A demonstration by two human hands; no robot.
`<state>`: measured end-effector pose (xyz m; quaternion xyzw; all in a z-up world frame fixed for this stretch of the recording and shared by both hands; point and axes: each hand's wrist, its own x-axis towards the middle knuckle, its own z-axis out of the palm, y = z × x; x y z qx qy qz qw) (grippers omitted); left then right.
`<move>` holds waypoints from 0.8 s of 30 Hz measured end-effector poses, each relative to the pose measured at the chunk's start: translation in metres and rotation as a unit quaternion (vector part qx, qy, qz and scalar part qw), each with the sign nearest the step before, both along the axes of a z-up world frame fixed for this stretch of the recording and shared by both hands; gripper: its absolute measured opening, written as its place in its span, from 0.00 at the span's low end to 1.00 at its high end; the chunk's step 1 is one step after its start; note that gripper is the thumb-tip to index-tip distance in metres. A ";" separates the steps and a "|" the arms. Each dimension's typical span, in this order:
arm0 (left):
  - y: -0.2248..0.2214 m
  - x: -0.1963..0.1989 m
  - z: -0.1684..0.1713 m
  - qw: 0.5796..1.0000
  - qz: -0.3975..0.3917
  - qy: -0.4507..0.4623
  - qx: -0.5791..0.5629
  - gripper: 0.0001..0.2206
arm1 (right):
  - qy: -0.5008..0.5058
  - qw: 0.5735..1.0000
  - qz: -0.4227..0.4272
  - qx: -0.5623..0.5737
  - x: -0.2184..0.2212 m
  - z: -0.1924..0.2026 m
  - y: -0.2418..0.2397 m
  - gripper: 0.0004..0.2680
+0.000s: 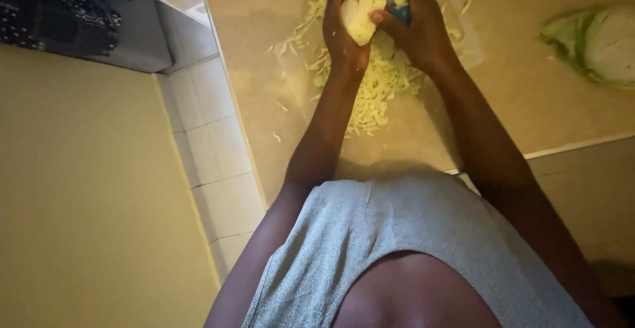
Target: Shredding a wedge of cabbage into thin strips using a handheld knife on a cutting board.
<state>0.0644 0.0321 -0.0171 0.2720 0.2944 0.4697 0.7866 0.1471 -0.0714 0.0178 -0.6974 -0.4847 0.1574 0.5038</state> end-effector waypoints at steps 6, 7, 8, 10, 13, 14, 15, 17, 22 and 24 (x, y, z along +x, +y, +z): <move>0.001 -0.004 0.002 0.999 0.023 -0.040 0.027 0.18 | 0.058 0.996 0.067 -0.012 -0.023 0.017 0.003 0.20; 0.004 -0.004 0.006 0.999 0.045 -0.023 -0.013 0.15 | 0.033 0.997 0.068 -0.017 -0.028 0.012 0.005 0.16; 0.007 -0.005 0.009 0.996 0.066 -0.007 -0.053 0.13 | 0.007 0.997 0.070 -0.023 -0.033 0.007 0.006 0.14; 0.004 -0.005 0.012 0.995 0.072 0.000 -0.067 0.13 | -0.020 0.997 0.066 -0.029 -0.032 0.001 0.007 0.14; 0.004 -0.004 0.010 0.993 0.085 -0.009 -0.081 0.12 | -0.046 0.996 0.071 -0.031 -0.032 -0.001 0.008 0.18; 0.004 -0.004 0.009 0.993 0.087 -0.020 -0.082 0.12 | -0.040 0.996 0.074 -0.029 -0.032 0.000 0.009 0.21; 0.006 -0.004 0.009 0.992 0.090 -0.026 -0.081 0.12 | -0.046 0.996 0.077 -0.027 -0.033 -0.001 0.009 0.21; 0.007 -0.003 0.008 0.991 0.083 0.004 -0.101 0.13 | -0.036 0.996 0.064 -0.047 -0.034 -0.004 0.008 0.20; 0.013 -0.005 0.002 0.992 0.063 -0.019 -0.105 0.12 | -0.019 0.994 0.067 -0.084 -0.047 -0.004 0.009 0.19; 0.016 -0.009 -0.003 0.994 0.047 -0.042 -0.093 0.12 | -0.021 0.993 0.085 -0.080 -0.055 -0.002 0.008 0.20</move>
